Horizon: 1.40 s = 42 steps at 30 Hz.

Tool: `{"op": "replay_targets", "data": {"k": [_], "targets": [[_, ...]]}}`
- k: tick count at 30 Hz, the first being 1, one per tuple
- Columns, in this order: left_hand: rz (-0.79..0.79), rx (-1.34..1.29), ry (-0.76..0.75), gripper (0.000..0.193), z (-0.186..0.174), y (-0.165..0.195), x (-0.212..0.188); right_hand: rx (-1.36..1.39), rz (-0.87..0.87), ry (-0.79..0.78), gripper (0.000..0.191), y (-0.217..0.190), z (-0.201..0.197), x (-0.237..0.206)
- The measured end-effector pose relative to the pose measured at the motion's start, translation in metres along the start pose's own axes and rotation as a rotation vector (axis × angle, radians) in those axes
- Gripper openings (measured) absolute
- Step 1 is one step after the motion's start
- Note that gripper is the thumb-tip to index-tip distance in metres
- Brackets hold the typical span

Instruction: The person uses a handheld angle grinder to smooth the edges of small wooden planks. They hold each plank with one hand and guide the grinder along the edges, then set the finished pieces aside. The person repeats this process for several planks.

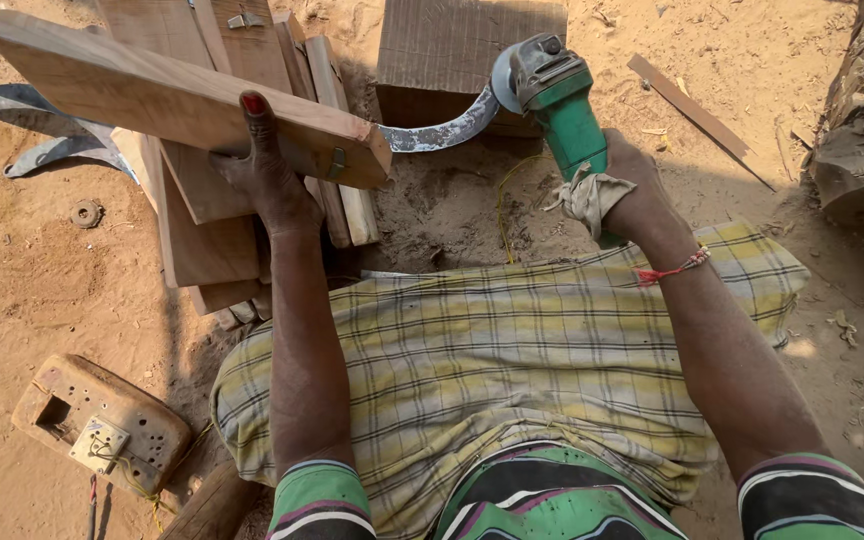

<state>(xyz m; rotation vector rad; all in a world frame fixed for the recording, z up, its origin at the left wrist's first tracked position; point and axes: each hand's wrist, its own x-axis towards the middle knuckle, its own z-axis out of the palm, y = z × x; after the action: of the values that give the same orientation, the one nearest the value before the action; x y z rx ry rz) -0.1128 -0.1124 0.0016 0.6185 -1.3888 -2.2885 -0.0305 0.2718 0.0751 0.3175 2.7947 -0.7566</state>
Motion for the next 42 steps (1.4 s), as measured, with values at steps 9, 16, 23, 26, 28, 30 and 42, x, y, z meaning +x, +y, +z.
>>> {"op": "replay_targets", "data": {"k": [9, 16, 23, 26, 28, 30, 42], "targets": [[0.042, 0.043, -0.044, 0.139, -0.008, -0.007, 0.004, 0.006, 0.063, -0.065, 0.061, -0.032, -0.002, -0.015], [0.032, 0.039, -0.039, 0.142, -0.007, -0.007, 0.003, -0.074, 0.014, -0.051, 0.061, -0.026, -0.008, -0.011], [0.032, 0.067, -0.069, 0.14, -0.01, -0.008, 0.003, -0.097, 0.056, -0.061, 0.056, -0.02, -0.006, 0.006], [0.032, 0.098, -0.048, 0.143, -0.011, -0.008, 0.002, -0.129, -0.078, -0.033, 0.056, -0.014, -0.006, 0.006], [0.037, 0.112, -0.049, 0.143, -0.011, -0.007, 0.002, -0.092, 0.007, -0.059, 0.055, -0.012, -0.006, 0.006], [0.051, 0.109, -0.067, 0.14, -0.011, -0.007, 0.002, -0.09, 0.022, -0.054, 0.055, -0.012, -0.004, 0.006], [0.023, 0.073, -0.052, 0.15, -0.012, -0.007, 0.001, -0.114, -0.025, -0.053, 0.056, -0.019, -0.01, 0.01]]}}
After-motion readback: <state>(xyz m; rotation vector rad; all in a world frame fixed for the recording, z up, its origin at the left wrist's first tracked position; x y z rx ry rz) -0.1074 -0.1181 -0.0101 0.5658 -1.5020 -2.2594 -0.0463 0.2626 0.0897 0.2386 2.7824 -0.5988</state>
